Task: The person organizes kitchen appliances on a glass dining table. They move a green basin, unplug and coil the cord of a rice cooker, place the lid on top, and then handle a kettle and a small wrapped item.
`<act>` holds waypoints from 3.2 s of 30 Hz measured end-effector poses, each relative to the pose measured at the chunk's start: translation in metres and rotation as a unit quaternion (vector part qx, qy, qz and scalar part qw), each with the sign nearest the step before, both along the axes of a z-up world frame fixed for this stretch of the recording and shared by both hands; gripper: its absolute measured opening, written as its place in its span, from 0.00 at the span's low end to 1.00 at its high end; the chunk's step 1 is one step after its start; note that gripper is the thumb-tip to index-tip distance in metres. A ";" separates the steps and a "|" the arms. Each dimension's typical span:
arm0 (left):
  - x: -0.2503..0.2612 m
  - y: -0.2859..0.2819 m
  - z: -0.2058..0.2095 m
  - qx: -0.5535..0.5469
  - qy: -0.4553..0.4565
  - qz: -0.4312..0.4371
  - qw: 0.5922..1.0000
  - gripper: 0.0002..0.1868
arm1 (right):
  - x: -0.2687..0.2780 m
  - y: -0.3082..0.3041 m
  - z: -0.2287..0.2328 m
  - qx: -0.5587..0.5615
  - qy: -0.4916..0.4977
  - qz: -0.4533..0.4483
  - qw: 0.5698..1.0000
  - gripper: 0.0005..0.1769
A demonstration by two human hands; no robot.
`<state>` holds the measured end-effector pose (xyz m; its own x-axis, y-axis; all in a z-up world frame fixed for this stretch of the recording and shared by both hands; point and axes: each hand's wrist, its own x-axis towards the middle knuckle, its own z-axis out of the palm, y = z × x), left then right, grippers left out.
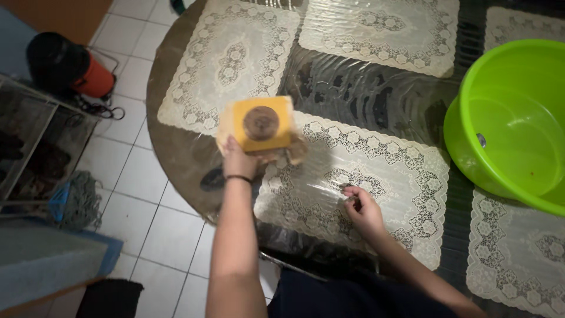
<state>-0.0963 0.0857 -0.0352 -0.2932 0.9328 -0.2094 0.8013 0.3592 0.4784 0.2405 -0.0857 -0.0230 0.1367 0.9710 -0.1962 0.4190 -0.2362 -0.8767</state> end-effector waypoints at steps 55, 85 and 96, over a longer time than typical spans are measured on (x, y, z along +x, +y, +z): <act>0.248 -0.146 0.051 -0.068 0.024 -0.230 0.970 0.62 | 0.143 -0.067 0.018 0.002 0.067 -0.132 0.989 0.22; 0.106 0.073 0.069 -0.082 -0.139 -0.161 0.974 0.42 | 0.015 -0.030 0.004 0.006 0.118 -0.133 0.984 0.20; 0.126 -0.034 0.036 -0.072 0.086 -0.344 0.932 0.58 | 0.026 0.022 -0.003 0.024 -0.021 -0.196 0.980 0.16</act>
